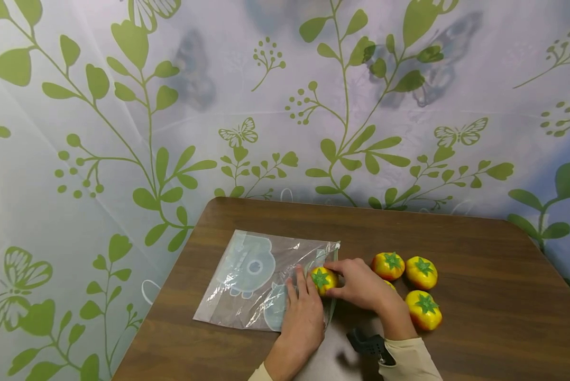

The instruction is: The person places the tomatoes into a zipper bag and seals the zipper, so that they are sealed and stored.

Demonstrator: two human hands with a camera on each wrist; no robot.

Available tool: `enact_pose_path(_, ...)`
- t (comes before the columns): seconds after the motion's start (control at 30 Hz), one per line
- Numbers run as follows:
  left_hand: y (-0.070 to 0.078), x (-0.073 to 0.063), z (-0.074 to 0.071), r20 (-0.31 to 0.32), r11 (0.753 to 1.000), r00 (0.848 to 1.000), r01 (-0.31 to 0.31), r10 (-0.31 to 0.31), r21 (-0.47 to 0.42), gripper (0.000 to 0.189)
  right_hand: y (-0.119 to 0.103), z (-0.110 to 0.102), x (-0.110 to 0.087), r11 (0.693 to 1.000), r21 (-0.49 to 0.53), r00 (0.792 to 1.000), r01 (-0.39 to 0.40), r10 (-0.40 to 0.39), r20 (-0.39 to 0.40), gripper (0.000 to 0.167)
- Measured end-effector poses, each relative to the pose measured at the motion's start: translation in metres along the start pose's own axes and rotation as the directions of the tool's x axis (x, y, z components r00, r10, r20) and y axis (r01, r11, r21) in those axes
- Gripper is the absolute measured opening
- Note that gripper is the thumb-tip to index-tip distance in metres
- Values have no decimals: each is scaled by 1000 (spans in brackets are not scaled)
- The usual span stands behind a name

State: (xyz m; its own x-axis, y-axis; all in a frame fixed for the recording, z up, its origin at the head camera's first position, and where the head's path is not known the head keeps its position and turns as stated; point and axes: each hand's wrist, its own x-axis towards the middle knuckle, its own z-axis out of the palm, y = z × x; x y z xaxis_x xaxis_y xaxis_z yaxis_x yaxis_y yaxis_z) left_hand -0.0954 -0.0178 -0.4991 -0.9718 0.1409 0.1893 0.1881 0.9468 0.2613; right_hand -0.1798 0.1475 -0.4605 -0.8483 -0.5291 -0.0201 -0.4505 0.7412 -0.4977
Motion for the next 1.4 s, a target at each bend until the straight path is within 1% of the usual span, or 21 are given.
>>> enact_pose_path(0.13, 2, 1, -1, 0, 1000, 1000, 4, -4, 20, 99, -5, 3, 2, 1000, 9, 1000, -19, 19, 9, 57)
enact_pose_path(0.23, 3, 2, -2, 8, 1000, 1000, 12, -13, 20, 99, -8, 4, 4, 1000, 15, 1000, -18, 18, 6, 56)
enact_pose_path(0.4, 5, 2, -1, 16, 999, 1000, 11, -12, 53, 97, -7, 6, 7, 1000, 18, 1000, 11, -11, 7, 55)
enact_pose_path(0.63, 11, 2, -4, 17, 994, 1000, 14, -16, 112, 98, -2, 13, 14, 995, 10, 994, 102, -101, -28, 47)
enact_pose_path(0.7, 13, 3, -5, 32, 993, 999, 17, -21, 117, 98, 1, 14, 14, 995, 33, 995, 98, -97, -27, 49)
enact_pose_path(0.77, 14, 4, -6, 40, 993, 999, 21, -26, 116, 97, 3, 12, 11, 995, 76, 997, 69, -68, -22, 54)
enact_pose_path(0.9, 14, 6, -7, 31, 991, 999, 27, -31, 127, 95, 6, 7, 7, 990, 140, 1000, 28, -27, -11, 60)
enact_pose_path(0.97, 14, 7, -7, 16, 989, 999, 26, -28, 142, 96, 6, 5, 7, 986, 163, 1000, 28, -28, -2, 58)
enact_pose_path(1.1, 14, 8, -8, 6, 984, 1000, 15, -16, 180, 99, 6, 7, 10, 982, 179, 998, 65, -65, -2, 52)
enact_pose_path(1.27, 14, 8, -9, 21, 977, 1000, 0, -4, 212, 99, 6, 15, 16, 983, 136, 992, 123, -118, -46, 46)
enact_pose_path(1.4, 14, 7, -9, 11, 972, 1000, -20, 18, 236, 99, 7, 21, 21, 986, 93, 990, 138, -133, -56, 24)
